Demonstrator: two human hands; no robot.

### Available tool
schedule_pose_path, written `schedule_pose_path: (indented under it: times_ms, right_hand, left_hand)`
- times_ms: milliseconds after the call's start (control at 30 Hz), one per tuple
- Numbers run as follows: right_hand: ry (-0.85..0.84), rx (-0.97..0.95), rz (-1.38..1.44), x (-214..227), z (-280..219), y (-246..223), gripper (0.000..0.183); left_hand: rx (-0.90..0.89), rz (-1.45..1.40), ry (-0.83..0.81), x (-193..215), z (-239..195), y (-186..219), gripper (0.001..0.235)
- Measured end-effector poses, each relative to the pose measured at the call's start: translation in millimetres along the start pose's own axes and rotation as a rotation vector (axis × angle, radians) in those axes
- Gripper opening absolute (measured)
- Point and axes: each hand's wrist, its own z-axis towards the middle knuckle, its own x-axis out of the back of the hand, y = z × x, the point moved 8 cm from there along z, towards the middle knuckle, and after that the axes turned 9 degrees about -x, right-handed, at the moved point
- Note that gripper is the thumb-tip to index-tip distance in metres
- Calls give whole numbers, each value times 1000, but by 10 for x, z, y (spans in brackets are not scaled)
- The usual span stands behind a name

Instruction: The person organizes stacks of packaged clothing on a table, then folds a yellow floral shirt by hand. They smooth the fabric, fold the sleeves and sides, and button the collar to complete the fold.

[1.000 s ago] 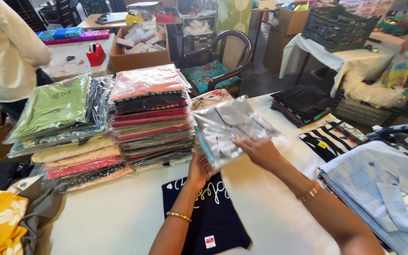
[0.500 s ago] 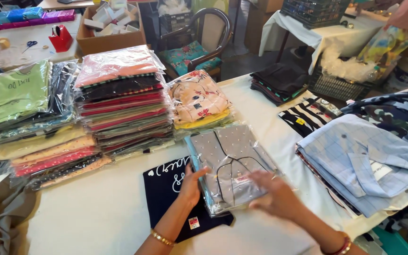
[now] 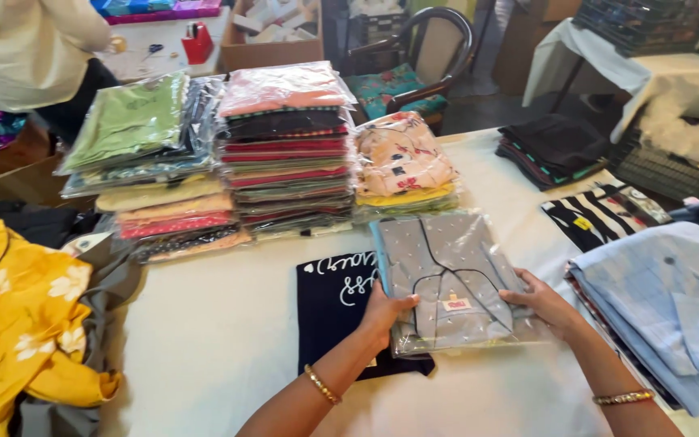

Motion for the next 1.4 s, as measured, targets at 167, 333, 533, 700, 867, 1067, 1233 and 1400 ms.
schedule_pose_path:
  times_ms: [167,333,533,700,867,1067,1233,1400]
  right_hand:
    - [-68,78,146,-191,-352,-145,88]
    - [59,302,-11,-245,-869,-451,80]
    - [157,602,-97,-564,-1752,-1430,84]
    - [158,1185,6,-1450,-2417,-3045,84]
    - [-14,1425,155,-2666,-1931,-4525,79]
    - [-254,1320,317,-3987,-1147,-5638,79]
    - [42,1172,11,-4529,-443,-5619,89]
    - [339,937,-762,-4816,-421,-5386,65]
  left_hand:
    - [21,-40,27,-9,-99,130,71]
    - [-24,-8,-28,175,-263,323,68]
    - [-281,-65,-270,311,-839,1808,75]
    - [-975,277,-187,962,-1027,3754,92]
    - [-1240,495,-46,2049,-739,5319,93]
    - [-1081,422,25,3374,138,6314,83]
    - [-798,442,147,4380,1186,5982,82]
    - [-534,731,314,4996,1751,5280,65]
